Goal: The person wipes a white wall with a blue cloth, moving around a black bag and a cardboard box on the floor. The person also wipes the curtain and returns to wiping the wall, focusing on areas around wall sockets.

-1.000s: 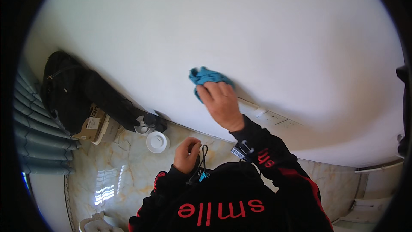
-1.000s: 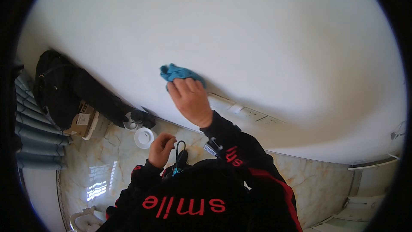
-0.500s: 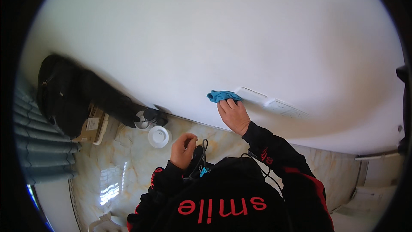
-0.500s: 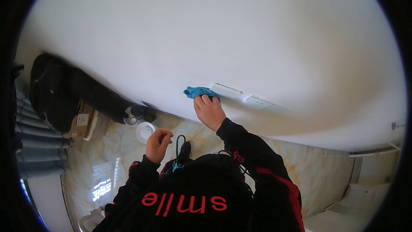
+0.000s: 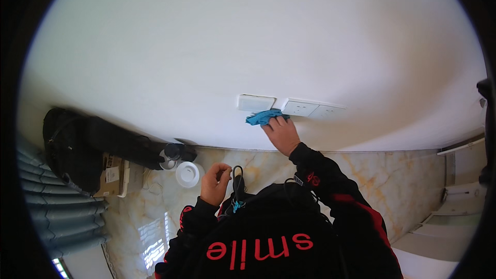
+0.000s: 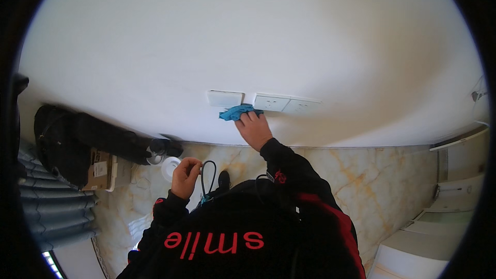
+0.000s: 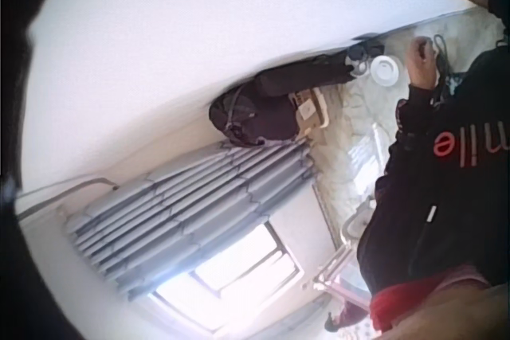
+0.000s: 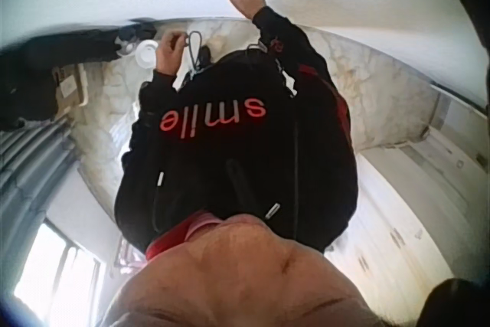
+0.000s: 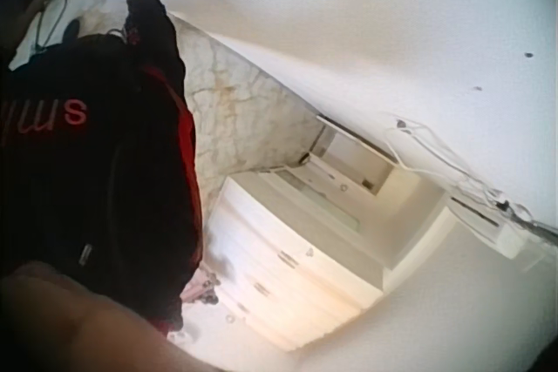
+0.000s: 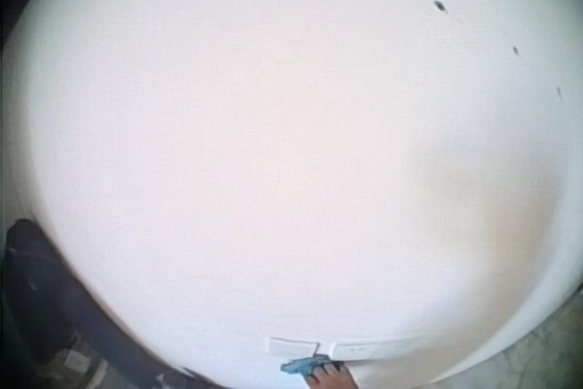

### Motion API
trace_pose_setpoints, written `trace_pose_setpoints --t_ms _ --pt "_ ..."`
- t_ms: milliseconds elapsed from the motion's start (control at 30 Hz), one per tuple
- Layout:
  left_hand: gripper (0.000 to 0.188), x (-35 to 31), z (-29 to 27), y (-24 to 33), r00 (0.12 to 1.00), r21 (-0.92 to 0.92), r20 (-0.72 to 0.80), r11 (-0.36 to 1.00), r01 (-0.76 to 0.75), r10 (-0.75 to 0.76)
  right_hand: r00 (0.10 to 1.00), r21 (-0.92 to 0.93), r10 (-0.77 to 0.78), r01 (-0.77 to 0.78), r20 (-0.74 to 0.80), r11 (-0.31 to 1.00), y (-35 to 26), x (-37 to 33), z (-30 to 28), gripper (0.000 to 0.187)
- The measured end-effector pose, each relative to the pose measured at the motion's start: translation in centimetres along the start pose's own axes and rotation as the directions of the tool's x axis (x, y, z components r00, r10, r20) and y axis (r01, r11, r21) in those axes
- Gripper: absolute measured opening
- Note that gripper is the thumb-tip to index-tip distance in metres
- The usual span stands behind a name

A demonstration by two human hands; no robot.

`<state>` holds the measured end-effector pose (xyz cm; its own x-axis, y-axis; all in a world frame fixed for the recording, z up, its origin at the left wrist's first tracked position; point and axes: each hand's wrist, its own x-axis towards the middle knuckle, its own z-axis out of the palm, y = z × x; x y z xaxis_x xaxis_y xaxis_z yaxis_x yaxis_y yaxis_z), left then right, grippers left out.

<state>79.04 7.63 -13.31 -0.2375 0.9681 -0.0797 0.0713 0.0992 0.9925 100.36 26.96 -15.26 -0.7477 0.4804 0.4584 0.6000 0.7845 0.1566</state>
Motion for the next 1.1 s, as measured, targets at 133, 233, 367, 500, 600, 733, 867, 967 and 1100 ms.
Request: trace_pose_setpoints --t_ms 133,233,367,500,600,733,867,967,1100 --pt "0.010 -1.0 1.5 -0.1 1.000 0.029 -0.019 1.000 0.009 -0.008 0.996 -0.019 0.081 -0.080 0.049 0.997 2.8 -3.6 -0.8 0.017" --pt "0.011 -1.5 2.9 0.0 1.000 0.050 -0.008 0.999 0.010 -0.010 0.981 0.002 0.195 -0.195 0.020 0.981 4.7 -6.4 -1.1 0.012" --pt "0.011 -2.0 5.3 0.1 1.000 0.090 -0.012 0.996 0.015 -0.014 0.928 0.058 0.373 -0.373 0.001 0.926 7.3 -10.5 -1.7 0.016" --pt "0.012 -2.7 7.6 0.3 1.000 0.140 -0.001 0.990 0.025 -0.025 0.800 0.150 0.583 -0.564 -0.144 0.812 10.0 -14.3 -3.2 0.029" --pt "0.012 -3.1 9.1 0.4 0.999 0.120 0.025 0.992 0.034 -0.038 0.698 0.218 0.690 -0.655 -0.192 0.724 12.5 -16.4 -4.7 0.035" --pt "0.010 -3.2 10.9 0.9 0.991 0.213 0.123 0.976 0.034 -0.061 0.634 0.340 0.704 -0.617 -0.320 0.710 16.6 -17.6 -7.6 0.037" --pt "0.011 -3.0 12.8 1.7 0.988 0.202 0.147 0.979 0.011 -0.042 0.475 0.382 0.714 -0.619 -0.514 0.686 20.7 -16.6 -12.9 0.036" --pt "0.012 -3.1 14.2 2.3 0.992 0.168 0.125 0.986 -0.003 -0.019 0.427 0.327 0.619 -0.578 -0.659 0.747 23.5 -14.5 -18.0 0.039" --pt "0.012 -3.6 15.4 2.9 0.993 0.138 0.113 0.990 0.007 -0.023 0.439 0.229 0.479 -0.510 -0.760 0.829 24.1 -10.9 -21.8 0.041"
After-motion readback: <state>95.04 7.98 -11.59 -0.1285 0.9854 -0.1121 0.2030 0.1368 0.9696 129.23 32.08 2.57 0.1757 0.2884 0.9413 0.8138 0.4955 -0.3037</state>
